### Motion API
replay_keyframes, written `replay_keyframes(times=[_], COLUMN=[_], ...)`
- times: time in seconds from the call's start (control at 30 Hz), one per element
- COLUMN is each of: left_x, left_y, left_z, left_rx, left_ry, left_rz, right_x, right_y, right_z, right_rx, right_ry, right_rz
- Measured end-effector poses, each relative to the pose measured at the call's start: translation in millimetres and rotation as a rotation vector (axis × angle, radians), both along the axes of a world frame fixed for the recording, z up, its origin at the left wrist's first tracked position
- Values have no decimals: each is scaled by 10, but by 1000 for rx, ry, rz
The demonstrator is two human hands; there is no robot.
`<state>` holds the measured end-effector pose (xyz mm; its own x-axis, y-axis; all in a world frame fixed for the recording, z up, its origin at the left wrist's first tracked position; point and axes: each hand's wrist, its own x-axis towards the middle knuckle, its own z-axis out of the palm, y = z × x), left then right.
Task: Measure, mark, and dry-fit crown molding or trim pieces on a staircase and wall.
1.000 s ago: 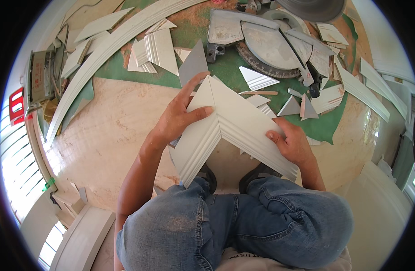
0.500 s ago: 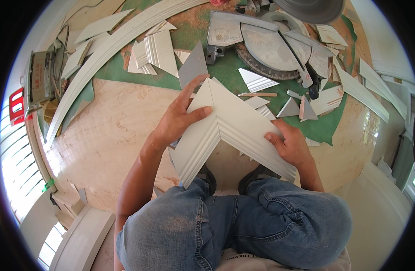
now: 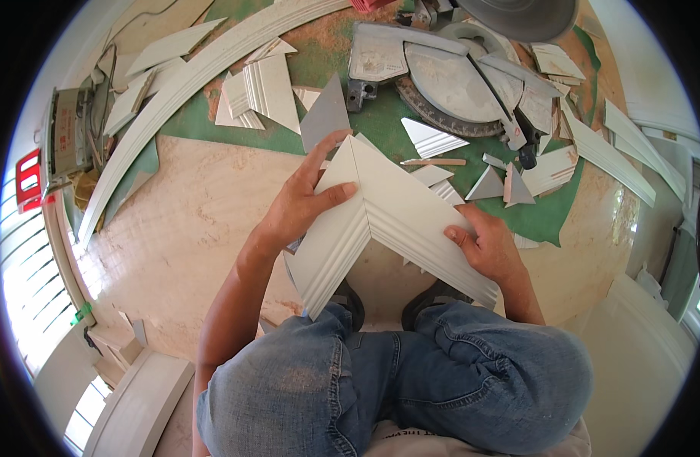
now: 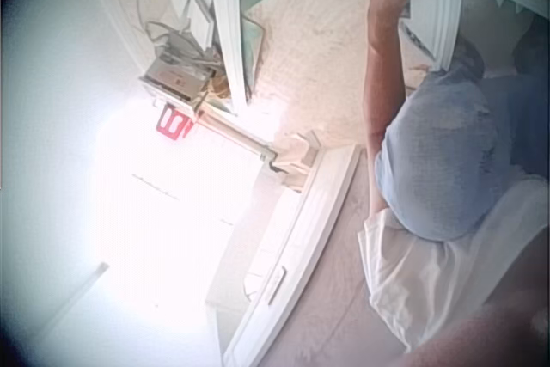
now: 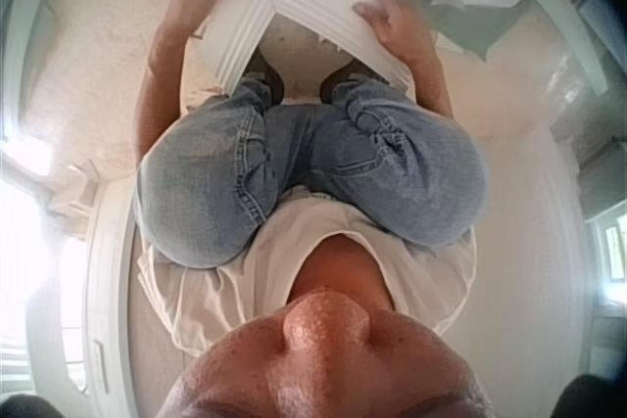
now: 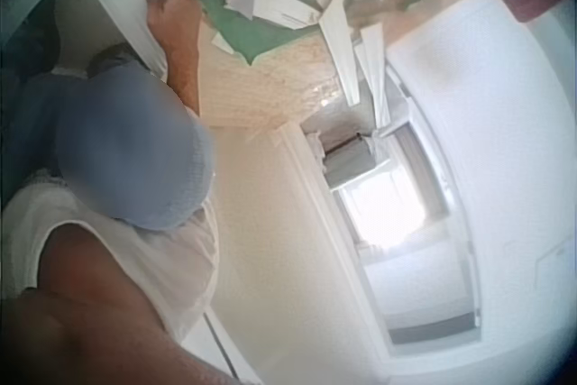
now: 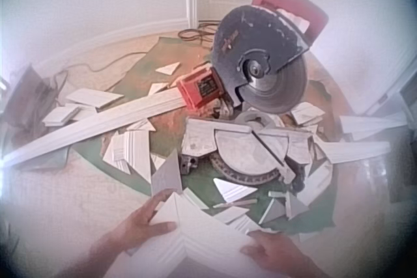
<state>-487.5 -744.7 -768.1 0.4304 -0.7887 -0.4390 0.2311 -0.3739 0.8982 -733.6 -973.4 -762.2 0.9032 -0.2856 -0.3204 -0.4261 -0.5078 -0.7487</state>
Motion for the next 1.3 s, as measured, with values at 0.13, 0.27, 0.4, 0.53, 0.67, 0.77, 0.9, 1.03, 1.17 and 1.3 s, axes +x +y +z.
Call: replay_keyframes(times=[0.13, 0.27, 0.4, 0.53, 0.67, 0.77, 0.9, 1.03, 1.17, 1.3], left_x=[2, 12, -5, -28, -22, -13, -11, -17, -39, -72], left_y=[-12, -8, -7, 4, 2, 10, 2, 38, 30, 52], left_z=[9, 29, 10, -1, -7, -24, -12, -115, -96, -116], left_rx=[-9, 3, 9, -8, 6, 15, -19, -56, -20, -11], left_ry=[22, -2, 34, 64, 39, 41, 48, -19, 39, 14], left_rz=[6, 0, 15, 36, 21, 13, 25, 26, 15, 27], right_x=[7, 4, 0, 5, 0, 2, 9, 12, -21, -15], right_y=[-10, 11, 6, 17, 11, 12, 1, 9, 3, -8], right_z=[18, 1, -1, 44, 25, 13, 28, 0, -28, -27], right_rx=[-2, 17, 8, 2, 7, 1, -1, -11, -27, -52], right_ry=[19, -4, -14, 27, 41, 29, 16, 3, -33, -66], right_rz=[-2, -23, -18, -6, -4, 0, -3, 9, 19, 51])
